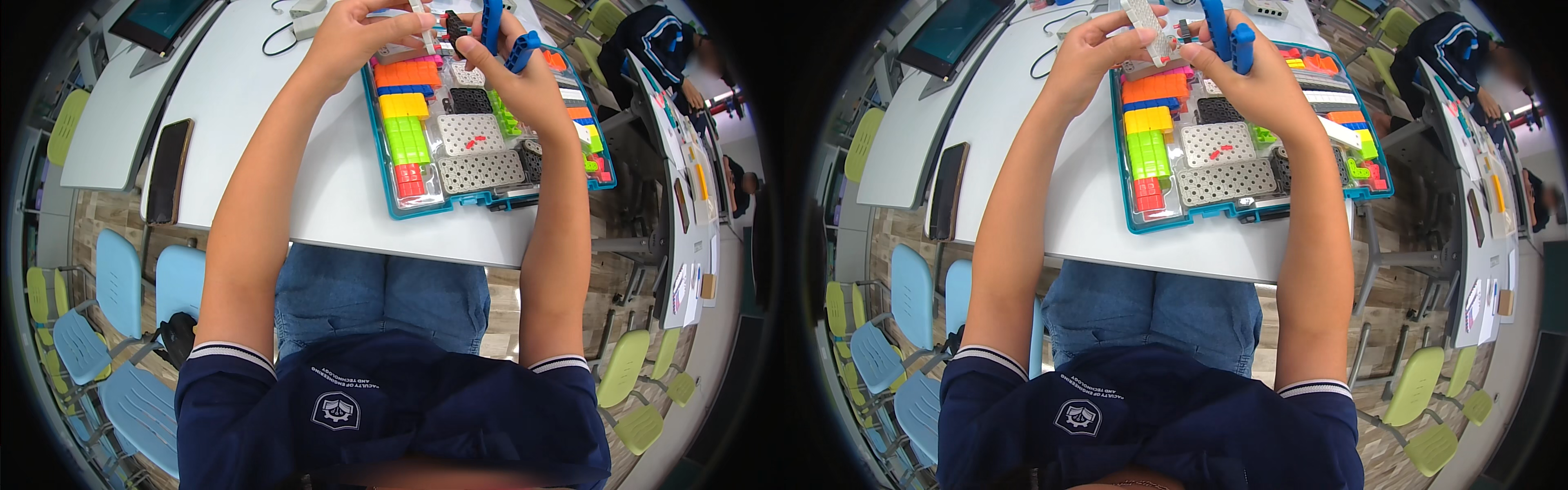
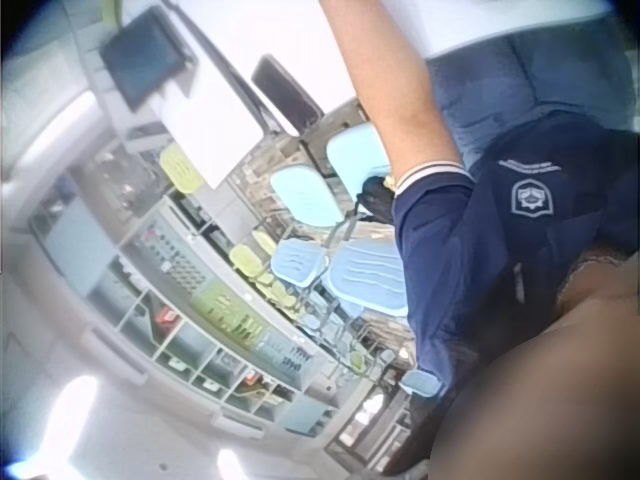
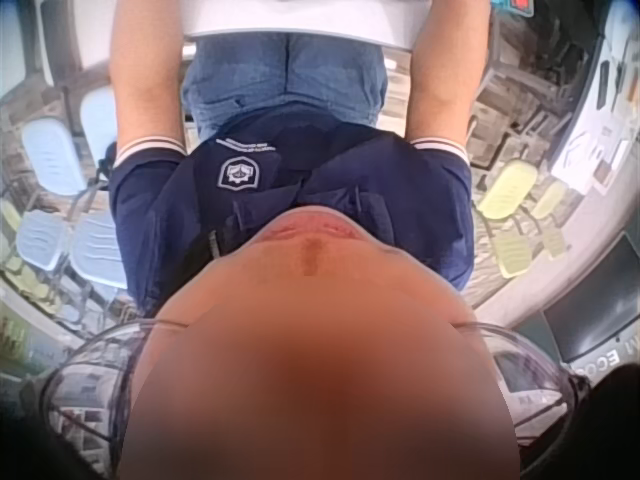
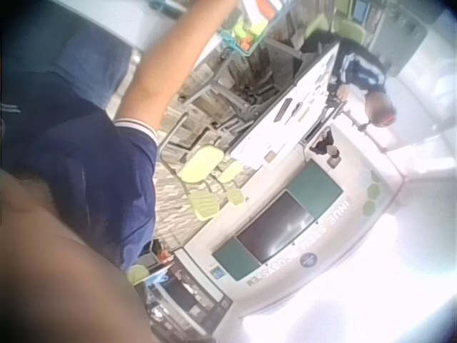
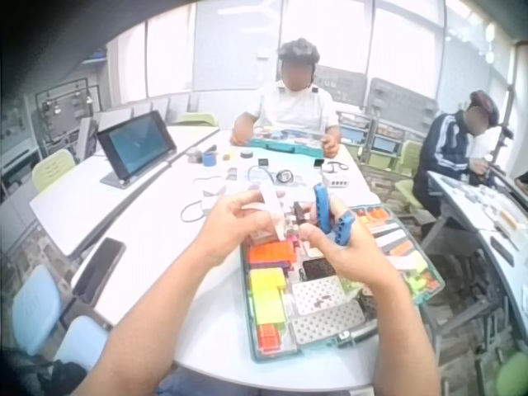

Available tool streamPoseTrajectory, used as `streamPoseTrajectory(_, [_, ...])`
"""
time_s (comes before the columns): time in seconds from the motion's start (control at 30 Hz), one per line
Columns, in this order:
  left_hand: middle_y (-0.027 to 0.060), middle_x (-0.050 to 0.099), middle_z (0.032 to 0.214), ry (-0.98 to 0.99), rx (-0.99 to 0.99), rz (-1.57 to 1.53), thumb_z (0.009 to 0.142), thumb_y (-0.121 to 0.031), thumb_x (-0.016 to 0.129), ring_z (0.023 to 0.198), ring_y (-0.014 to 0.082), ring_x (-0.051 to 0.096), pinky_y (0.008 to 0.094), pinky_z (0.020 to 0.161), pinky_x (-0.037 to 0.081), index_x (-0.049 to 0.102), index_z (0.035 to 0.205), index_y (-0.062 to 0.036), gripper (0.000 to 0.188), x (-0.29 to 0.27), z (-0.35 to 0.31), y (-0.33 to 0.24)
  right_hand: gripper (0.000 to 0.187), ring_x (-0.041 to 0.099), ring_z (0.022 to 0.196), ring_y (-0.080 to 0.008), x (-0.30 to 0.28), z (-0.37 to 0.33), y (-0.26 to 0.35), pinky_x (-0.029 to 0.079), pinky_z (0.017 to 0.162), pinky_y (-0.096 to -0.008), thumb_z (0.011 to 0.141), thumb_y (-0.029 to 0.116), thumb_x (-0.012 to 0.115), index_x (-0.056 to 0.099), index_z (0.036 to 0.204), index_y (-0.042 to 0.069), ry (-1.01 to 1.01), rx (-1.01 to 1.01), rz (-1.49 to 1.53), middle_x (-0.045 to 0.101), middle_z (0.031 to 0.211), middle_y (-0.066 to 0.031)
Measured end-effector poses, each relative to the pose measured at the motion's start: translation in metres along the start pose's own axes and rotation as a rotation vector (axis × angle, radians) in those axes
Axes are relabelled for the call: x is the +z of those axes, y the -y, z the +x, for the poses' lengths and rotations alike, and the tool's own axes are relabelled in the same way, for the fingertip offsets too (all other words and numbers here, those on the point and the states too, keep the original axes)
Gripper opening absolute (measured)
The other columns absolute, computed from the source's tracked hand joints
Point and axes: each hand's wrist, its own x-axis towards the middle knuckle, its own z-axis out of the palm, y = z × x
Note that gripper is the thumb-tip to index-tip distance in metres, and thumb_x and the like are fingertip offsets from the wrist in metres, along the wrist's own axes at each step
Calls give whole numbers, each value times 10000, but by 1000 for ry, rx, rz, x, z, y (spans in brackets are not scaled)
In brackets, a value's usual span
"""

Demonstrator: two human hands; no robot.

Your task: The person uses a blue plastic tool to remove small red pins from white and black perforated boards inside a teal educational kit. They then place the boards and pins back into their designated compartments within the kit.

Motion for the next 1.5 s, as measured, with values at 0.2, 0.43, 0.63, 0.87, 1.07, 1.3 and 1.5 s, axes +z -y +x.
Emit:
streamPoseTrajectory(0.2, [141, 672, 1308, 38, -44, -167, 967, -217, 648, 1156, 214, 660, 366, 1040, 510, 564, 1399, 30, 505, 6, 2, -1, 256, 582, 761, -65, -5, 0, 15, 473, 669, -231, 1002, 209, 697, 588, 1166, 47, -29, 191, 141, 638, 903, -1])
streamPoseTrajectory(0.43, [144, 642, 1365, 176, -78, -370, 969, -312, 649, 1261, 244, 611, 429, 1121, 461, 565, 1382, 33, 545, 11, -2, -2, 262, 634, 745, -118, -13, 4, 19, 499, 639, -250, 1003, 195, 686, 614, 1163, 1, 39, 235, 550, 678, 908, -57])
streamPoseTrajectory(0.63, [175, 640, 1345, 280, -39, -552, 979, -372, 639, 1262, 288, 621, 483, 1144, 467, 546, 1373, 69, 598, 12, -3, 0, 216, 639, 731, -133, -21, 3, 10, 512, 653, -248, 1009, 163, 671, 620, 1134, -5, -39, 317, 736, 680, 887, -64])
streamPoseTrajectory(0.87, [212, 598, 1374, 160, -163, -614, 1046, -335, 564, 1259, 372, 613, 490, 1113, 503, 511, 1378, 92, 543, 12, -2, 0, 287, 609, 699, -123, -30, 8, -4, 474, 648, -262, 954, 276, 761, 659, 1029, 19, 36, 322, 655, 661, 806, -51])
streamPoseTrajectory(1.07, [223, 585, 1349, -22, -101, -509, 1070, -321, 540, 1235, 386, 619, 478, 1095, 525, 491, 1381, 74, 504, 9, 0, 3, 427, 559, 604, -109, -31, 4, -4, 402, 551, -264, 843, 464, 812, 727, 928, 55, 21, 572, 38, 647, 716, -45])
streamPoseTrajectory(1.3, [234, 546, 1393, -57, -125, -454, 1051, -274, 594, 1214, 359, 627, 468, 1074, 540, 470, 1406, 70, 510, 13, -2, 1, 526, 596, 651, -99, -26, 4, -2, 456, 611, -255, 787, 487, 858, 706, 1054, 60, 10, 567, -372, 661, 774, -30])
streamPoseTrajectory(1.5, [221, 590, 1345, -41, -122, -436, 1025, -249, 642, 1208, 341, 629, 461, 1059, 546, 451, 1419, 80, 548, 17, -3, -2, 645, 687, 793, -200, -17, -1, -15, 528, 724, -336, 738, 518, 876, 677, 1074, 4, -24, 283, -614, 701, 883, -95])
